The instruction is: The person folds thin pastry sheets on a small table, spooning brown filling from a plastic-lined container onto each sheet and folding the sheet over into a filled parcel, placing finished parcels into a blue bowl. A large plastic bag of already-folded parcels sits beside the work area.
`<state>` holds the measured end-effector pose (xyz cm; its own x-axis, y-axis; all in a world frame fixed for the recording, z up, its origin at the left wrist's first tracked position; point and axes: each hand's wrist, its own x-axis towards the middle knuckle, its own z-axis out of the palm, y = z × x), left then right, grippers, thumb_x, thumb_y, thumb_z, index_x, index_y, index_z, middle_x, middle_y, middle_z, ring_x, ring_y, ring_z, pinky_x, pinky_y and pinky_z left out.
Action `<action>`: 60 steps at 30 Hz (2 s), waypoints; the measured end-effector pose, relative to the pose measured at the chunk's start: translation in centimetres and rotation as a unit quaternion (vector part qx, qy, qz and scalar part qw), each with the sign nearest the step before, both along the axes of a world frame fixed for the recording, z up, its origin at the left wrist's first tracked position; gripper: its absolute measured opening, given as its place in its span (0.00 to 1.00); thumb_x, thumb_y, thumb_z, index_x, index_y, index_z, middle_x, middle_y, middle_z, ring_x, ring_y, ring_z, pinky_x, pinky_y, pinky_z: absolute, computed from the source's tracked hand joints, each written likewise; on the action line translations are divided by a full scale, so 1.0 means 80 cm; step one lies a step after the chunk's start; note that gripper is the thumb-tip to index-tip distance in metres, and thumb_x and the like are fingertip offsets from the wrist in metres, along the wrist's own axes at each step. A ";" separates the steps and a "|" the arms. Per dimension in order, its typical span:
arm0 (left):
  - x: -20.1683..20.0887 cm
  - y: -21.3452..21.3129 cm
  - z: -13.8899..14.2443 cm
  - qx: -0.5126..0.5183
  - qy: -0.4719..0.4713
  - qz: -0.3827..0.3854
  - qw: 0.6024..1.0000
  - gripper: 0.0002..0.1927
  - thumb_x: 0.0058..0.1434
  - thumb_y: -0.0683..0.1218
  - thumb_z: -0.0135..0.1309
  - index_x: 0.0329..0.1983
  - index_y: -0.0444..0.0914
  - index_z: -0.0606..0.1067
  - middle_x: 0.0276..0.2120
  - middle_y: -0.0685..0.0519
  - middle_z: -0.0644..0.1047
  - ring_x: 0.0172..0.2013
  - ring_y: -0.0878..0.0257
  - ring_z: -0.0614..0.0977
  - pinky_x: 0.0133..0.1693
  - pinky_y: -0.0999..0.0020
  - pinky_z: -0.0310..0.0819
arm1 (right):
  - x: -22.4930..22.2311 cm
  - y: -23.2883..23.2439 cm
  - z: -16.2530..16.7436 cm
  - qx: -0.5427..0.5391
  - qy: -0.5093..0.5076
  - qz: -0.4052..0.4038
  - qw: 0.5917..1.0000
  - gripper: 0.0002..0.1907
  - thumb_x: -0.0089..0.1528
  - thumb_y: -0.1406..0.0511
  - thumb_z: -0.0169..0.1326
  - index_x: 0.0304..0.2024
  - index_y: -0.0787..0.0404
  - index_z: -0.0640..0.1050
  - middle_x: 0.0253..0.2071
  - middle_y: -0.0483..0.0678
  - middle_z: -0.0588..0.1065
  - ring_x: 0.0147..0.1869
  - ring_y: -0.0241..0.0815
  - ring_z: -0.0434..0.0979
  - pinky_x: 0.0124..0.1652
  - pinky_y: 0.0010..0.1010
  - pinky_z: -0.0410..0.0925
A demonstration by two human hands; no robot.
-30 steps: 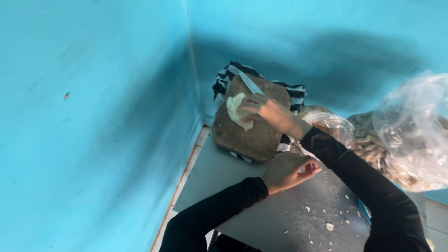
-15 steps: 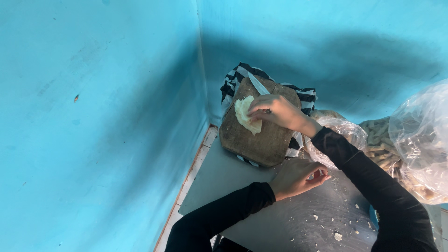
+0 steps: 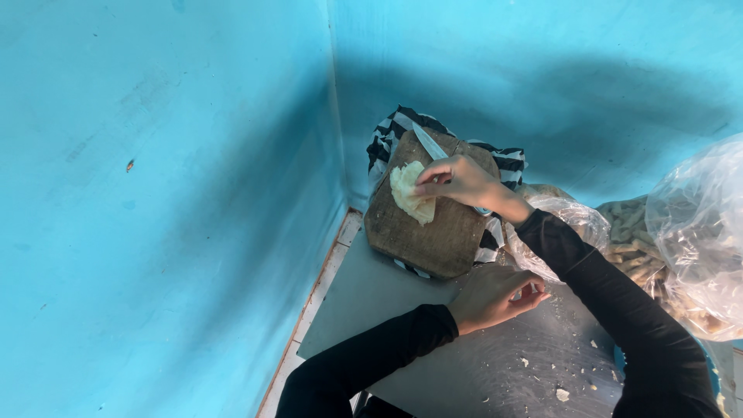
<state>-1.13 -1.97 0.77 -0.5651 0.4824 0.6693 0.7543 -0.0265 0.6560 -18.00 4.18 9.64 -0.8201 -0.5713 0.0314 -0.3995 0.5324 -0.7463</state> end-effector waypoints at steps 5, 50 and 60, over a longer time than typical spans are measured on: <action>-0.001 0.002 -0.004 -0.005 0.000 -0.004 1.000 0.08 0.71 0.48 0.58 0.48 0.43 0.74 0.30 0.59 0.79 0.31 0.68 0.82 0.37 0.71 0.75 | 0.001 -0.003 0.004 -0.041 -0.016 -0.051 0.998 0.10 0.66 0.63 0.59 0.47 0.61 0.82 0.36 0.47 0.81 0.36 0.32 0.78 0.37 0.25 0.72; -0.024 -0.055 0.031 -0.034 0.303 0.137 0.942 0.14 0.67 0.50 0.63 0.51 0.46 0.73 0.51 0.57 0.77 0.51 0.60 0.81 0.50 0.59 0.75 | 0.001 0.009 0.000 -0.117 0.021 -0.006 0.993 0.09 0.61 0.78 0.53 0.42 0.64 0.73 0.41 0.45 0.74 0.44 0.34 0.77 0.43 0.28 0.75; -0.100 -0.142 0.074 -0.156 0.190 0.427 0.870 0.17 0.67 0.49 0.57 0.57 0.40 0.76 0.54 0.53 0.78 0.56 0.55 0.77 0.62 0.54 0.66 | -0.012 0.015 -0.003 -0.227 -0.085 -0.058 0.969 0.18 0.62 0.79 0.52 0.50 0.65 0.63 0.45 0.47 0.69 0.49 0.34 0.76 0.44 0.27 0.76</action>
